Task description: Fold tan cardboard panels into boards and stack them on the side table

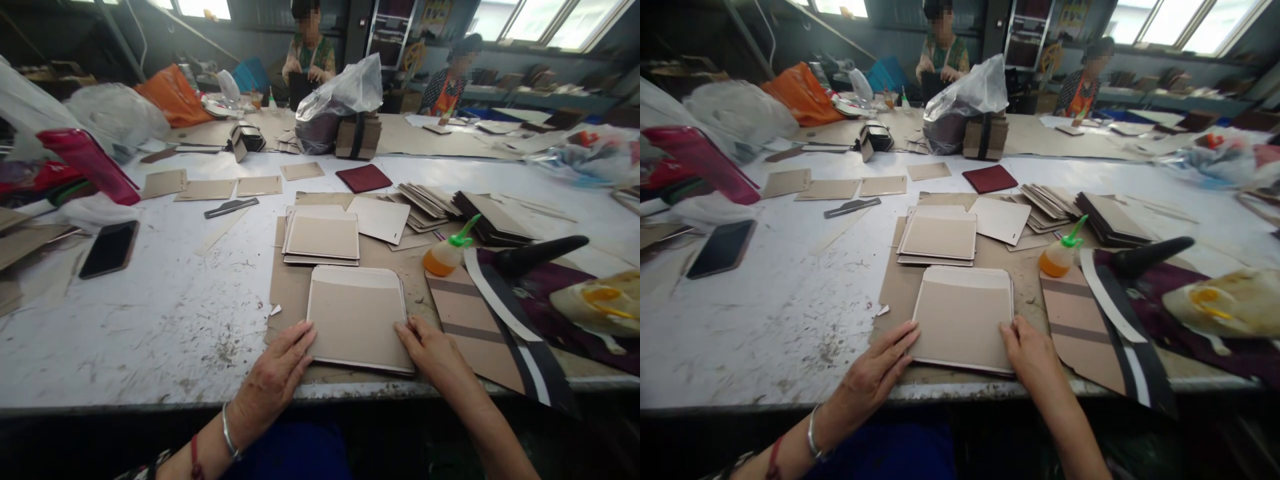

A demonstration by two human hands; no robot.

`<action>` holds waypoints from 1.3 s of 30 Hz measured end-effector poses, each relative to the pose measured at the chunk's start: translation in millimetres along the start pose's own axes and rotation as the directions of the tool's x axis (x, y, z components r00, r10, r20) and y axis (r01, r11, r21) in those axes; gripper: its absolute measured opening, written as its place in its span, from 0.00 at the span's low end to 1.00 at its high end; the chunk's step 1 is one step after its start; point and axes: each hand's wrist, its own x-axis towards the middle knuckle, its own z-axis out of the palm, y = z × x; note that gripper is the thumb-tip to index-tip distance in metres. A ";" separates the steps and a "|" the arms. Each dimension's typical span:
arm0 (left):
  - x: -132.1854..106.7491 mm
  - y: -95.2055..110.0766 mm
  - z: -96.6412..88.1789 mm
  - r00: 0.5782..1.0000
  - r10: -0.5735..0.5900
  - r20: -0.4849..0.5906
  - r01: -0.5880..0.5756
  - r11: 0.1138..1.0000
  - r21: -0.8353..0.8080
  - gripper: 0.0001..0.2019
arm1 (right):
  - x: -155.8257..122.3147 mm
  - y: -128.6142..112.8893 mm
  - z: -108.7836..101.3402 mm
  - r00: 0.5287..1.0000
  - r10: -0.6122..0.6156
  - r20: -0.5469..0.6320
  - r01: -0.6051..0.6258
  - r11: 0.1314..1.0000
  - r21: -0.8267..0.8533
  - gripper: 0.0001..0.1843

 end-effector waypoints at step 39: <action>20.4 -8.1 -15.9 0.964 0.222 0.146 -0.236 0.967 0.093 0.19 | -13.3 -3.8 6.1 0.976 0.056 -0.210 -0.080 0.991 -0.105 0.14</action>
